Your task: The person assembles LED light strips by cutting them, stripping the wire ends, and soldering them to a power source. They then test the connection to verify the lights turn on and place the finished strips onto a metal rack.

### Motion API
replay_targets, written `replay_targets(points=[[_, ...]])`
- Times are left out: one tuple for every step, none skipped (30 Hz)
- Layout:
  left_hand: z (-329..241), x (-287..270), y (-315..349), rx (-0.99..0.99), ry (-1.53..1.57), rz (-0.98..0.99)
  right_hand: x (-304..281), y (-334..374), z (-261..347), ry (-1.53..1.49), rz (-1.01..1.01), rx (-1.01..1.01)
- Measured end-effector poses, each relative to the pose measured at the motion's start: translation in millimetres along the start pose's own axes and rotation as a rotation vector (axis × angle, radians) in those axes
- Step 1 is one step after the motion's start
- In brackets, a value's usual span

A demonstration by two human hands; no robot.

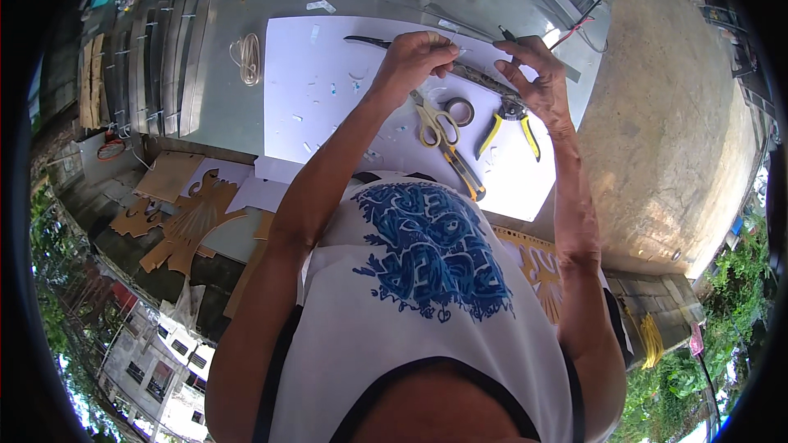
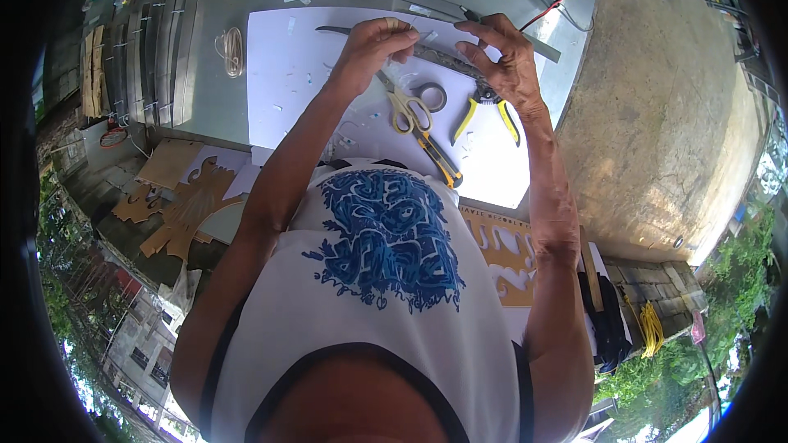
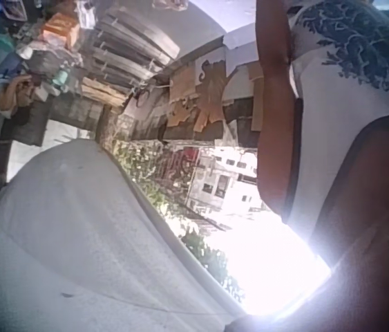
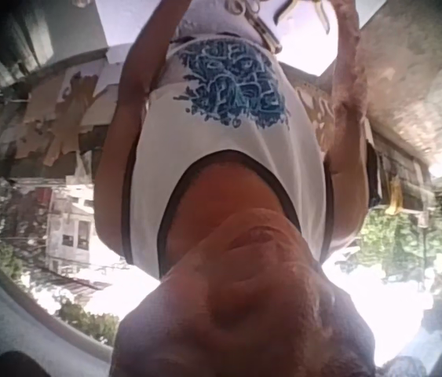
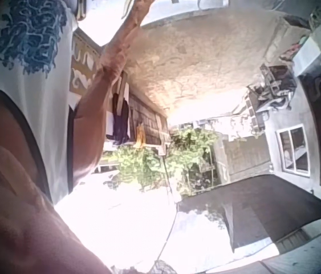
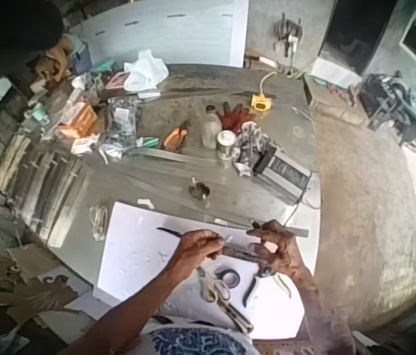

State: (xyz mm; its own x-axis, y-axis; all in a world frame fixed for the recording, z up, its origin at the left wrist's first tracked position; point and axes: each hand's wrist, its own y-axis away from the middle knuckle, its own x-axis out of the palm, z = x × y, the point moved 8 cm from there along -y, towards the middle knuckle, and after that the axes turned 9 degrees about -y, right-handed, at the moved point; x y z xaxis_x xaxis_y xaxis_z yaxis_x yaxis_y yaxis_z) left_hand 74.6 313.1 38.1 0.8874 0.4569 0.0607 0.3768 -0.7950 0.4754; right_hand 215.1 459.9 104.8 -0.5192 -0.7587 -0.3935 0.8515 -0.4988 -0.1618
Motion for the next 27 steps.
replay_targets(points=[[-0.4, 5.2, -3.4, -0.010, -0.022, 0.011, 1.7, 1.7, 2.2, 0.031, 0.001, -0.009], [-0.4, 9.6, -7.2, -0.022, -0.045, 0.022, 3.5, 3.3, 3.5, 0.061, 0.001, -0.017], [0.5, 13.7, -10.6, -0.034, -0.069, 0.032, 4.7, 5.2, -1.4, 0.072, -0.006, 0.023], [2.0, 17.8, -13.2, -0.038, -0.063, 0.041, 5.9, 8.1, -2.9, 0.111, -0.020, -0.021], [2.6, 21.8, -15.8, -0.041, -0.057, 0.051, 7.9, 9.9, -4.7, 0.151, -0.033, -0.066], [3.4, 25.3, -17.8, -0.043, -0.051, 0.060, 9.0, 11.1, -5.5, 0.191, -0.046, -0.111], [4.5, 27.9, -19.7, -0.051, -0.061, 0.066, 10.0, 12.4, -4.0, 0.238, -0.054, -0.179], [2.7, 30.6, -20.3, -0.059, -0.069, 0.072, 9.7, 13.2, -4.0, 0.267, -0.066, -0.215], [2.1, 32.8, -20.8, -0.066, -0.077, 0.077, 9.3, 14.1, -4.3, 0.295, -0.078, -0.251], [2.8, 34.7, -21.6, -0.069, -0.087, 0.086, 9.1, 15.2, -3.8, 0.323, -0.089, -0.287], [3.1, 36.7, -23.0, -0.072, -0.097, 0.095, 8.7, 15.1, -4.9, 0.327, -0.088, -0.295], [3.4, 37.9, -23.9, -0.075, -0.107, 0.104, 8.4, 14.8, -5.4, 0.330, -0.087, -0.303], [3.7, 38.3, -24.1, -0.075, -0.101, 0.112, 8.4, 14.5, -5.4, 0.334, -0.086, -0.311], [2.4, 39.0, -23.4, -0.074, -0.093, 0.121, 8.6, 14.1, -4.9, 0.344, -0.080, -0.311], [1.6, 39.7, -22.9, -0.073, -0.085, 0.129, 8.9, 13.6, -3.8, 0.353, -0.075, -0.312], [0.7, 39.2, -23.2, -0.048, -0.070, 0.120, 9.5, 13.0, -2.5, 0.363, -0.069, -0.312], [0.8, 39.2, -23.8, -0.023, -0.055, 0.109, 9.1, 12.2, -1.0, 0.364, -0.074, -0.308], [0.8, 38.9, -24.2, 0.003, -0.039, 0.099, 9.3, 11.1, 1.0, 0.365, -0.079, -0.304], [1.5, 39.1, -25.0, 0.017, -0.049, 0.110, 9.9, 10.4, 2.2, 0.365, -0.083, -0.301], [0.7, 38.8, -26.1, 0.032, -0.059, 0.123, 10.6, 9.3, 0.6, 0.350, -0.074, -0.276], [0.1, 38.8, -26.7, 0.047, -0.069, 0.136, 11.4, 8.2, -1.0, 0.334, -0.065, -0.252], [-1.7, 36.5, -26.8, 0.084, -0.145, 0.106, 12.3, 7.2, -2.7, 0.319, -0.055, -0.227], [-6.6, 35.4, -25.7, 0.121, -0.222, 0.076, 11.9, 6.3, -6.4, 0.262, -0.055, -0.187], [-11.7, 34.8, -24.4, 0.158, -0.298, 0.046, 12.0, 5.8, -10.4, 0.205, -0.055, -0.146], [-14.9, 34.9, -23.4, 0.170, -0.323, 0.026, 12.1, 5.4, -13.9, 0.149, -0.054, -0.106], [-18.2, 35.0, -22.5, 0.182, -0.350, 0.007, 12.4, 4.3, -16.4, 0.097, -0.050, -0.057], [-20.3, 34.6, -22.0, 0.194, -0.376, -0.013, 12.4, 3.0, -18.0, 0.044, -0.046, -0.008]])
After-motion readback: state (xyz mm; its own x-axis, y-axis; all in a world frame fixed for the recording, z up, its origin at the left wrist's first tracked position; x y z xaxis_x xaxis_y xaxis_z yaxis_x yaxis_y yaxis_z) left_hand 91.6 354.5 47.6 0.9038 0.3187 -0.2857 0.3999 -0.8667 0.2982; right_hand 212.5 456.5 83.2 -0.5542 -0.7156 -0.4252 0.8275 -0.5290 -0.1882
